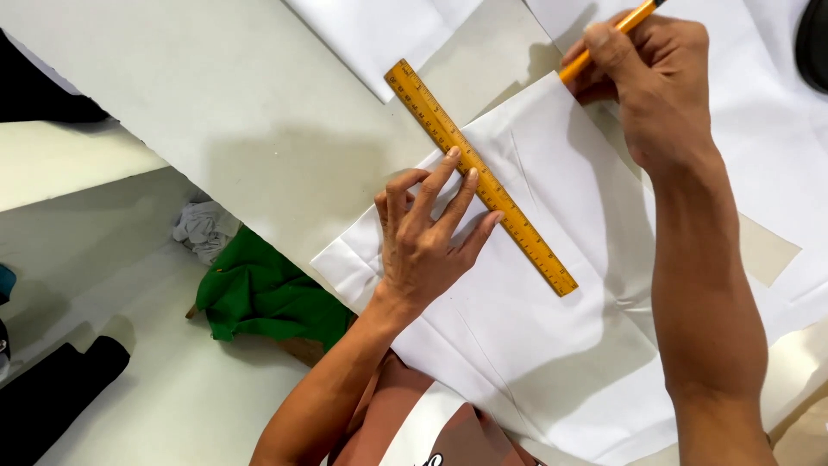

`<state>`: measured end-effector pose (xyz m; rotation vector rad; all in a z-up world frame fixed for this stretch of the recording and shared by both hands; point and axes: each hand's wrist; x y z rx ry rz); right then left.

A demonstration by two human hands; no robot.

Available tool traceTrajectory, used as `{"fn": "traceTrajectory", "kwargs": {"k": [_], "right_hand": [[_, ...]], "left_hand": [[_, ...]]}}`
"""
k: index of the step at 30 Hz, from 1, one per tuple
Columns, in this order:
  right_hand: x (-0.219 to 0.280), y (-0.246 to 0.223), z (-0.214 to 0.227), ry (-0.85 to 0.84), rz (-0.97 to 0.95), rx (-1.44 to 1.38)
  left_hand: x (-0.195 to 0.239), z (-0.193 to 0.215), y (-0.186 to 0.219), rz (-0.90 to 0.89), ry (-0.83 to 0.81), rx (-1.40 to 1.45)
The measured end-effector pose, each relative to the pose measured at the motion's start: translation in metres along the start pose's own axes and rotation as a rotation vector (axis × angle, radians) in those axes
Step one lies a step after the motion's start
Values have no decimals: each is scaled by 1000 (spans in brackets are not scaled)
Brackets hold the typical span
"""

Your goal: Cutting and marking white fabric on a workbench using scissors, a ruler, and a pencil.

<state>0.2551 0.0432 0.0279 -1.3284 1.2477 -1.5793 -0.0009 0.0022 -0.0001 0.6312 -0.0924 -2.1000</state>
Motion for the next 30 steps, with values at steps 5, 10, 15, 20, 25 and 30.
{"fn": "traceTrajectory", "kwargs": {"k": [5,10,15,20,25,30], "right_hand": [[7,-1,-9,163,75,-254],[63,-5,19,708,177,-500],[157,6,18,712,190,-212],[184,19,-23,283,179,504],[191,28,-52,323,31,761],[192,26,-65,313,111,727]], "left_hand": [[3,0,-1,5,5,6],[5,0,-2,-10,-5,-4],[5,2,0,-6,13,3],[-3,7,4,-11,-39,52],[-11,13,8,-23,75,42],[-7,53,3,-2,143,126]]}}
Point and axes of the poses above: each hand's wrist, its own x-axis away from the middle knuckle, its own z-axis out of the back of the hand, y = z × x, and after that the axes turned 13 degrees about -x, right-handed
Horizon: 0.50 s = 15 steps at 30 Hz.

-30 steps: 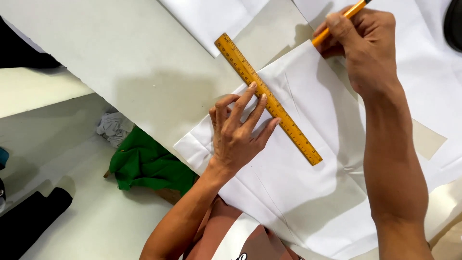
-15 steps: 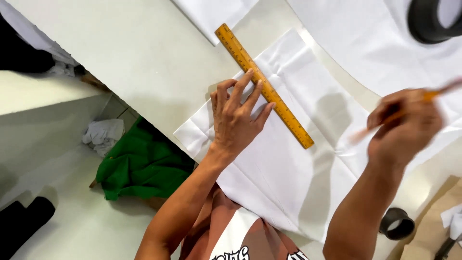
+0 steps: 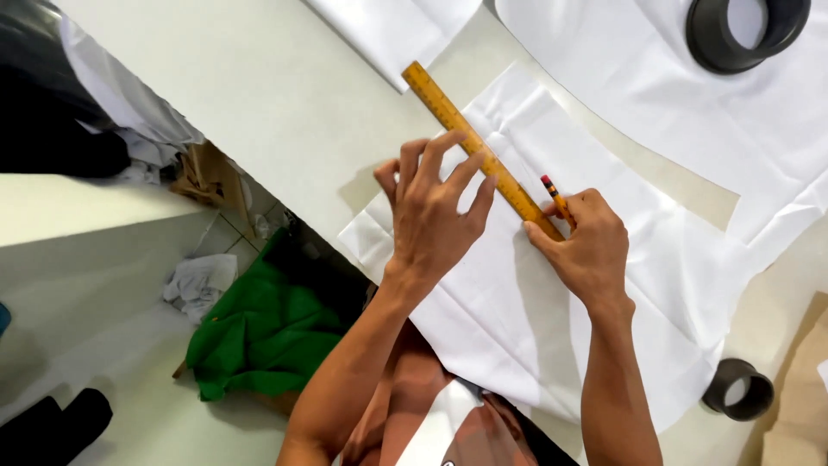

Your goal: Cutting and marking white fabric on a workbench using scissors, a ruler, and a pencil.

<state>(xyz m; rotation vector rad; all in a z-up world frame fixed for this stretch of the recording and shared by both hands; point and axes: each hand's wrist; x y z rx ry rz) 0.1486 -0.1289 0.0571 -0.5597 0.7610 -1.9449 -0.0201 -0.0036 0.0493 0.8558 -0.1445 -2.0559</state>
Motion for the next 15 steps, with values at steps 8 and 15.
{"fn": "traceTrajectory", "kwargs": {"k": [8,15], "right_hand": [[64,10,-8,88,-112,-439],[130,-23,-67,615,-179,-845]], "left_hand": [[63,56,-2,69,-110,305],[77,48,37,316,-671,885]]}}
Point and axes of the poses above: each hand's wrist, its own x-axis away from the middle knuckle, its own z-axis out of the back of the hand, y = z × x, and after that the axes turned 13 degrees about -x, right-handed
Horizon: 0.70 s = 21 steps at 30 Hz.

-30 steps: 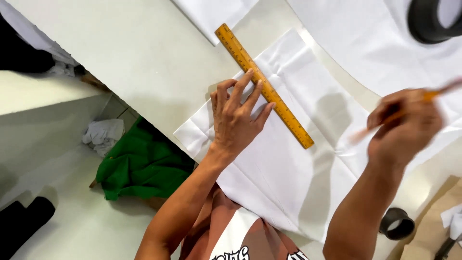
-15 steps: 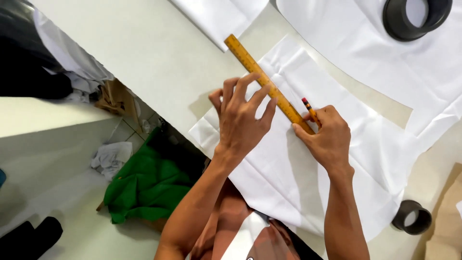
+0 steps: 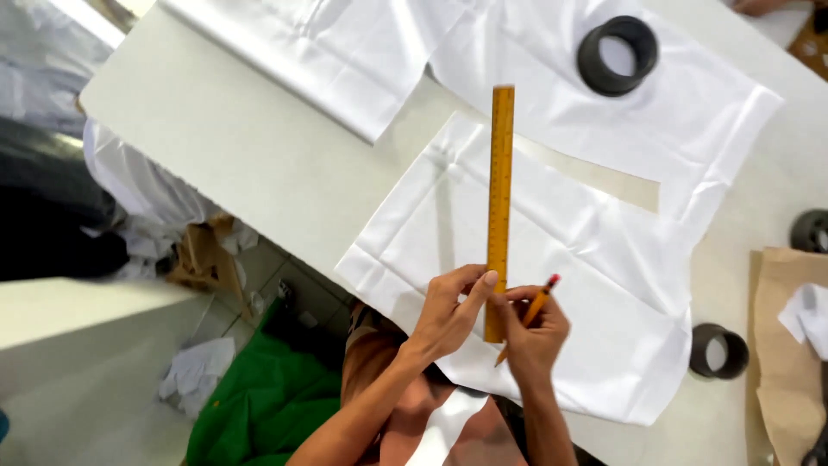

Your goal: Cutting and marking white fabric on a workbench using scissors, a ruler, and a pencil.

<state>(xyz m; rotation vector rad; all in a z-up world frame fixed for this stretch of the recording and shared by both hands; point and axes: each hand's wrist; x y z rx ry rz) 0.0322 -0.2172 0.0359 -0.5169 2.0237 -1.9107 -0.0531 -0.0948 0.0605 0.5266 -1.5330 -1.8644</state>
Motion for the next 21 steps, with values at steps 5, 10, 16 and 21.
{"fn": "traceTrajectory", "kwargs": {"k": [5,10,16,21], "right_hand": [[14,-34,-23,-78,24,90],[3,-11,-5,10,193,249],[31,-10,-44,140,123,322],[41,-34,-99,146,110,439]], "left_hand": [[-22,24,9,199,-204,-106],[-53,53,-40,188,-335,-38],[-58,113,7,64,-363,-220],[-58,138,10,-182,-309,-753]]}}
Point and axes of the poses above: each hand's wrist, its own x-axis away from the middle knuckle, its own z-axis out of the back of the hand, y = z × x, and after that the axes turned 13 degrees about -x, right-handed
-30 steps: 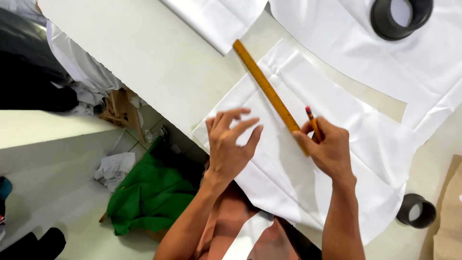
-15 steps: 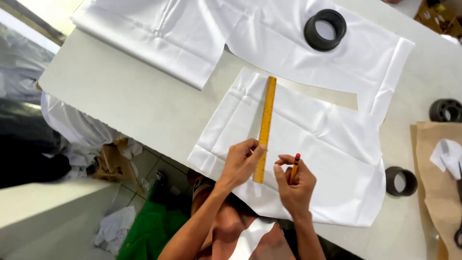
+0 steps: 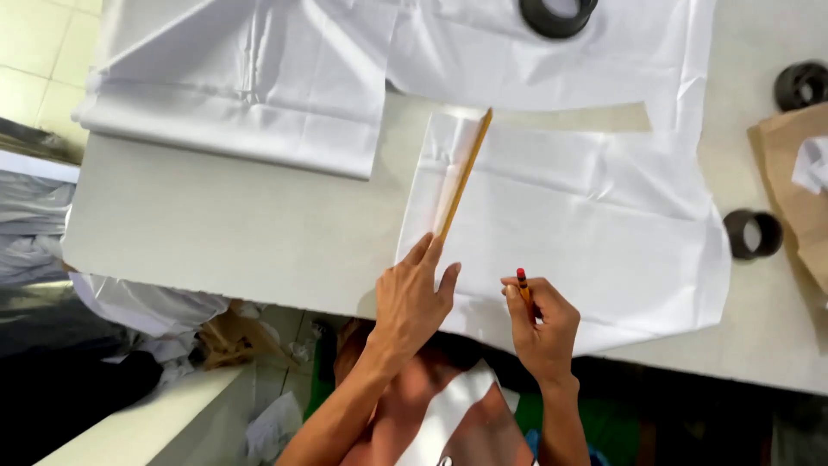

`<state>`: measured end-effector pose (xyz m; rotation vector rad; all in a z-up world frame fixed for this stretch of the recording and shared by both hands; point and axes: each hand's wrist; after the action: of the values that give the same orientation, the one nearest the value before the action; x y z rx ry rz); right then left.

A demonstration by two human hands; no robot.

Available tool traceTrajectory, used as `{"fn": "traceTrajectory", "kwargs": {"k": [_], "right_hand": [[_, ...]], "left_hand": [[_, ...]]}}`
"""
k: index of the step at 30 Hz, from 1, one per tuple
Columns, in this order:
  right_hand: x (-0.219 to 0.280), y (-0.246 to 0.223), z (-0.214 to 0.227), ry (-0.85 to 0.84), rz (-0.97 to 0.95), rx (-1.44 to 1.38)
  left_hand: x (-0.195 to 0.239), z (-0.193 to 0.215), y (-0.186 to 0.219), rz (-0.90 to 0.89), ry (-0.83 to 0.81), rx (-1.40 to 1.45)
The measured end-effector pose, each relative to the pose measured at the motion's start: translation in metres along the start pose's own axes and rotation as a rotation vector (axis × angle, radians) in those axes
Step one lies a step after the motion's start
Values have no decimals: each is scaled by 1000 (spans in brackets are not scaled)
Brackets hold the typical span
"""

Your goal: Cutting and marking white fabric on a workbench using scissors, a ruler, and a pencil.

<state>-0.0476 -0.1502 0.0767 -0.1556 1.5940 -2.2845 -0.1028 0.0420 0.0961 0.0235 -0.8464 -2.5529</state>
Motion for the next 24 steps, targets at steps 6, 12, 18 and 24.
{"fn": "traceTrajectory", "kwargs": {"k": [6,12,18,24], "right_hand": [[6,-41,-37,-9,39,-95],[1,-49,-37,54,-4,-186],[-19,-65,-39,120,-22,-236],[-68,-27,-51,92,-130,-59]], "left_hand": [[-16,-31,-44,-47,11,290],[-15,-21,-31,-46,58,283],[13,3,-5,-109,-529,972],[-1,-27,-42,79,-376,985]]}}
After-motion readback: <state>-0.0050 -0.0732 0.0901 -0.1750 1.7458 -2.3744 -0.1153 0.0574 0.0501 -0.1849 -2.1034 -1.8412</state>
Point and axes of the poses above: each hand's wrist, its own x-axis away from the middle knuckle, its own z-axis out of the back of the hand, y = z × x, and after that the axes turned 13 degrees about -x, right-handed
